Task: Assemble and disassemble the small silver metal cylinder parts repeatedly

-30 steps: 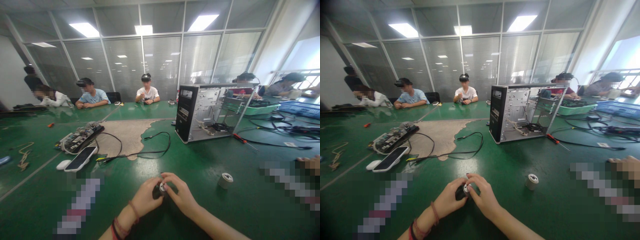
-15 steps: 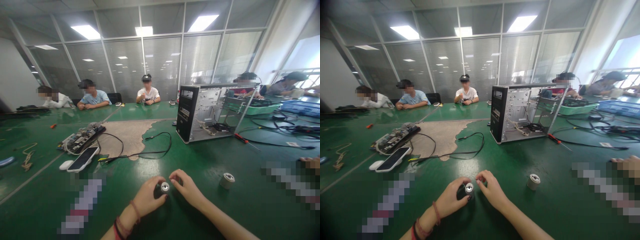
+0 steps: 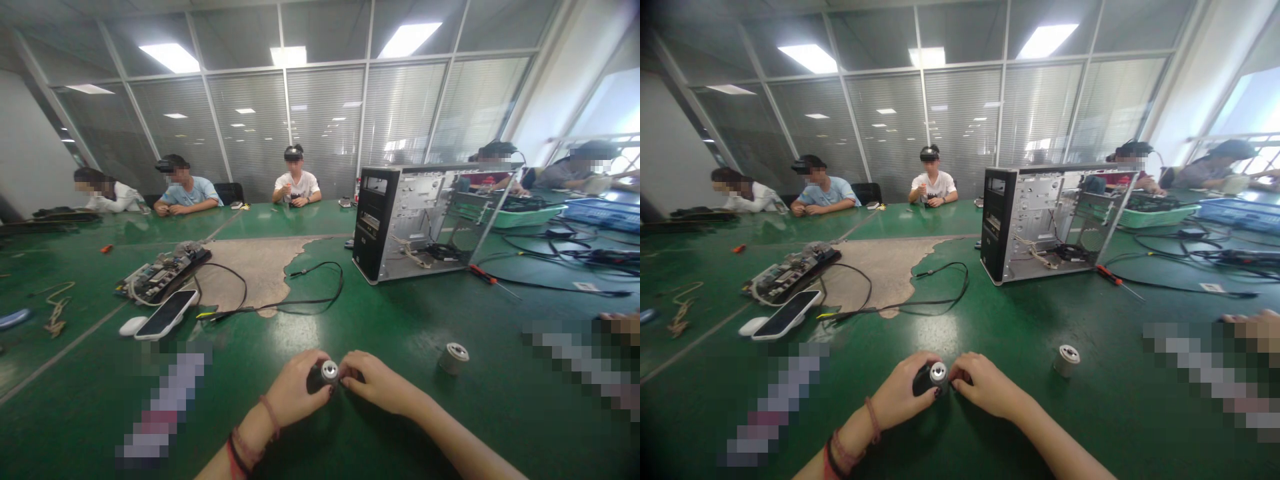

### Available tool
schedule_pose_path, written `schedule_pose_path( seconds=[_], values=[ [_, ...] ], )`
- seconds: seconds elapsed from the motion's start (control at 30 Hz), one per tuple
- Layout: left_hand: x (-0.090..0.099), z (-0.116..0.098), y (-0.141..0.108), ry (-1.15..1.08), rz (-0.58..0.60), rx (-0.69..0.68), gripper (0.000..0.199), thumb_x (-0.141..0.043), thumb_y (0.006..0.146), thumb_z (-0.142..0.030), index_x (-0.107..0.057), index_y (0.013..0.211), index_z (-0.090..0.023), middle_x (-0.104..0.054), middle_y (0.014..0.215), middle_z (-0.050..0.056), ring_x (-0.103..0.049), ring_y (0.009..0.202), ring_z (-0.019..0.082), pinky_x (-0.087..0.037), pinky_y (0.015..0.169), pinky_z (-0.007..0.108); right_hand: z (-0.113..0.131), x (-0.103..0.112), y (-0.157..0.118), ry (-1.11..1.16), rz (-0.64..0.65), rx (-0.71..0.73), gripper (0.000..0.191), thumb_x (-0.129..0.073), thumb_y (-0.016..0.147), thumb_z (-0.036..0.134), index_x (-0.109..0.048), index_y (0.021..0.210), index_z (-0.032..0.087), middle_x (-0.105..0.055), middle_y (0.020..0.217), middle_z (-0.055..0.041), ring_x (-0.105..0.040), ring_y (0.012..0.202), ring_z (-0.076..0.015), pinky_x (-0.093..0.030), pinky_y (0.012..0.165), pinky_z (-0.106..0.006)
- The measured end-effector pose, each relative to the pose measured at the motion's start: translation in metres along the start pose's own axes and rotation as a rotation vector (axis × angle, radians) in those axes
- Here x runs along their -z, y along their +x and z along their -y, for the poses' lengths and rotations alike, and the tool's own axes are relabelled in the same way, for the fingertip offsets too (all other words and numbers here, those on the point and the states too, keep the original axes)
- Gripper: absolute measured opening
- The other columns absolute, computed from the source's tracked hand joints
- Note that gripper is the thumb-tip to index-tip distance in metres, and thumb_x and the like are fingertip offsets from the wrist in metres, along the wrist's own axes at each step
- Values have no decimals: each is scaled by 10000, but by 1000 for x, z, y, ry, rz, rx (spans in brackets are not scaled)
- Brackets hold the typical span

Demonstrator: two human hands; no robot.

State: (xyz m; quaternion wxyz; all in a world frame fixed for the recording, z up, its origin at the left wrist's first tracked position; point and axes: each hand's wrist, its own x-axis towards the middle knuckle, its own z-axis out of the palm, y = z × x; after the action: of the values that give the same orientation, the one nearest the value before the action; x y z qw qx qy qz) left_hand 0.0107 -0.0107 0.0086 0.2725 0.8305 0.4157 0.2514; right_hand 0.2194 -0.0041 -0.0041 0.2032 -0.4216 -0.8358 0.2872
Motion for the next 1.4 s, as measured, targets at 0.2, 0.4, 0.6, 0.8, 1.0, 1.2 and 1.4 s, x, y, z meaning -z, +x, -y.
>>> schedule_pose_path(
  seconds=[0.2, 0.4, 0.6, 0.8, 1.0, 1.2, 1.4],
  values=[
    [5, -1, 1, -3, 2, -19, 265, -592, 727, -191, -558, 990, -192, -610, 947, 33, -558, 881, 191, -435, 823, 298, 2, 7, 0, 64, -40, 15, 141, -493, 841, 194, -618, 905, 199, -618, 835, -23, -553, 785, -162, -415, 713, -268],
    [11, 3, 0, -49, -35, -58, 209, -566, 796, -246, -567, 998, -188, -616, 947, 42, -567, 892, 188, -437, 817, 289, 7, 5, -1, 142, -134, 110, 250, -548, 809, 197, -567, 1058, 202, -609, 989, -54, -548, 939, -194, -416, 841, -311],
    [14, 2, 1, -58, -85, -43, 201, -432, 891, -273, -604, 937, -181, -638, 910, 48, -579, 877, 181, -437, 816, 283, 13, -6, -2, 167, -142, 138, 366, -613, 773, 254, -525, 1126, 208, -585, 1075, -67, -530, 1015, -218, -397, 899, -343],
    [12, 2, 1, -4, -137, 8, 196, -420, 870, -197, -615, 856, -180, -645, 836, 33, -582, 794, 168, -436, 745, 262, 12, -16, 2, 182, -201, 80, 294, -621, 778, 280, -542, 1052, 210, -599, 1015, -56, -543, 969, -212, -409, 870, -334],
    [7, 7, 2, 57, -161, 46, 168, -450, 817, -141, -611, 797, -183, -630, 758, 13, -559, 701, 152, -423, 670, 240, 9, -19, 2, 167, -209, 86, 296, -632, 773, 274, -540, 1045, 203, -598, 1016, -57, -537, 968, -211, -404, 872, -332],
    [6, 8, 3, 87, -147, 55, 166, -449, 812, -135, -607, 808, -185, -613, 736, 7, -547, 673, 147, -413, 641, 231, 10, -18, -1, 136, -215, 92, 289, -617, 785, 290, -536, 1049, 204, -602, 1023, -63, -533, 972, -220, -403, 869, -344],
    [6, 10, 2, 86, -141, 44, 162, -444, 822, -154, -601, 828, -191, -607, 743, 9, -548, 665, 148, -420, 636, 231, 6, -11, 0, 98, -312, 41, 276, -618, 763, 289, -551, 1017, 204, -614, 1017, -62, -537, 984, -227, -405, 874, -346]
  ],
)
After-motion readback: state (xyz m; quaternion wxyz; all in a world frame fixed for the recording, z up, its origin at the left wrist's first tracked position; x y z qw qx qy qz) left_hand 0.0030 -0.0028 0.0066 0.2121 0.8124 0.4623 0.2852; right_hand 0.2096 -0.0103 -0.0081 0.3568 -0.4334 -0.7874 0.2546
